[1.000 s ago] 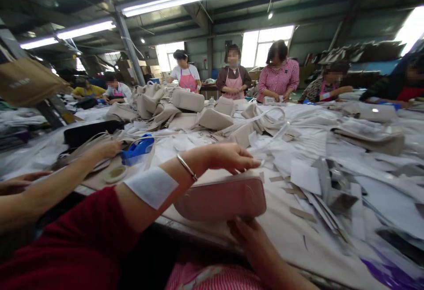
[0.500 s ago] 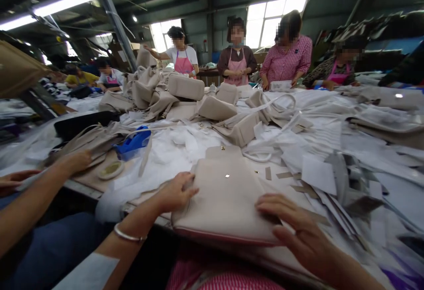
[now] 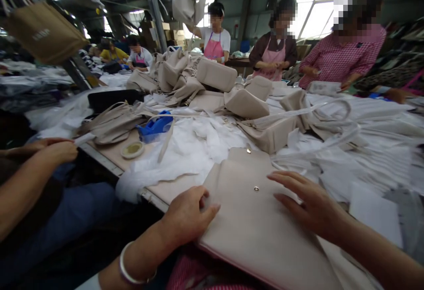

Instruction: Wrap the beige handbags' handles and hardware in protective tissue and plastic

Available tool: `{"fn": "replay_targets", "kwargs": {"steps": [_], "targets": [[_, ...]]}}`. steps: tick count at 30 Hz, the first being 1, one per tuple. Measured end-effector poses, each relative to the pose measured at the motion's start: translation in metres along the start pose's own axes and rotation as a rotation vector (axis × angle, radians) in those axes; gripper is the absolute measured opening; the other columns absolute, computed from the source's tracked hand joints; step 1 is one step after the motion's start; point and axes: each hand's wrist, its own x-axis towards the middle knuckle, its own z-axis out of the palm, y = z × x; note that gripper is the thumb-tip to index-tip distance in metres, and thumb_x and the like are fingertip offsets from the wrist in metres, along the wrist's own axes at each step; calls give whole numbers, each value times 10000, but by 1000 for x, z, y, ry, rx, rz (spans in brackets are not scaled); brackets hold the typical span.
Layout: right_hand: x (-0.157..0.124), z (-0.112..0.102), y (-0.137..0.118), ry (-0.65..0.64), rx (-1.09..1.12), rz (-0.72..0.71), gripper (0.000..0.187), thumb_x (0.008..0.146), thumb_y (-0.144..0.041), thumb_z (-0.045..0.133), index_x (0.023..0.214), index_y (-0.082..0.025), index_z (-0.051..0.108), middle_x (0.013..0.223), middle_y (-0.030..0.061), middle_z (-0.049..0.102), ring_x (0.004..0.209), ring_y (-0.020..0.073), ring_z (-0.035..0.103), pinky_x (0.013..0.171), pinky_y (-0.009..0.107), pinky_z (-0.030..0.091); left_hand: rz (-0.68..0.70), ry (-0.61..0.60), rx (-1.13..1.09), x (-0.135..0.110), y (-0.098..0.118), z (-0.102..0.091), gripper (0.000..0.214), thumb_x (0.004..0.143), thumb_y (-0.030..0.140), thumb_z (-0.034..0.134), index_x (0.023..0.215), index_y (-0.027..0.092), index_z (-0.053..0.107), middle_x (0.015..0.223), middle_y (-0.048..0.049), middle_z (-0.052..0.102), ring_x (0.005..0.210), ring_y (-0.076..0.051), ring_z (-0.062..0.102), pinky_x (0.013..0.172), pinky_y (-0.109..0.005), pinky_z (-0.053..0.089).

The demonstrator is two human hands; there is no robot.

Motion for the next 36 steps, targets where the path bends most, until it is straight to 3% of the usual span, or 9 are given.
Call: {"fn": "replay_targets", "kwargs": {"steps": [4,6,9,13,17,23,29,33,36], "targets": [[97,22,-23,-363,-55,-447,581,834,-110,616,1377,-283,503,1409,85,533,1293,259,464,1057,456,388,20,3,1,-11,11,1,339,835,543,546,833,210,609,851,-53,632,775,-213,577,671,-314,406],[131,41,-28,-502,-96,-560,579,793,-120,674,1336,-268,541,1366,78,570,1313,297,431,1039,480,373,22,5,18,-15,13,1,333,825,535,553,831,206,609,867,-69,626,791,-226,577,684,-326,407],[157,62,-28,-645,-115,-627,427,782,-192,726,1194,-236,624,1196,71,651,1227,289,488,982,448,377,1,-27,38,-17,10,-1,343,779,538,601,863,207,617,897,-81,630,806,-247,586,702,-350,416],[167,68,-28,-720,-126,-602,256,740,-271,787,959,-215,666,991,45,665,1024,239,556,886,379,382,15,-86,45,-14,5,-2,399,704,559,670,901,214,625,930,-88,637,846,-276,600,753,-383,441],[175,60,-39,-743,-195,-639,158,760,-291,773,793,-199,649,883,40,653,991,247,539,823,358,371,21,-115,18,-11,4,-3,458,681,571,694,967,220,629,1008,-111,616,928,-315,587,830,-436,451],[174,33,-58,-710,-168,-820,166,936,-157,511,793,-186,591,874,47,648,933,189,561,843,335,364,53,-45,-113,-12,6,-4,579,654,610,722,1077,228,619,1120,-128,570,1032,-337,532,907,-476,432],[159,14,-69,-699,-282,-688,129,915,-118,476,842,-187,557,675,4,589,630,152,487,619,292,325,67,-123,-133,-5,16,-1,566,673,657,668,1008,200,660,1003,-138,628,899,-336,594,808,-468,467],[164,5,-74,-638,-278,-561,80,928,-185,508,875,-186,567,640,-14,577,572,138,466,560,282,293,120,-173,-57,13,20,11,291,807,429,571,895,185,702,888,-151,693,819,-340,649,727,-437,480],[170,4,-68,-681,-169,-584,149,906,-271,611,1034,-195,603,896,33,671,814,167,584,726,287,396,149,-216,12,20,16,21,254,843,252,472,798,179,711,842,-155,712,811,-332,670,706,-414,481]]}}
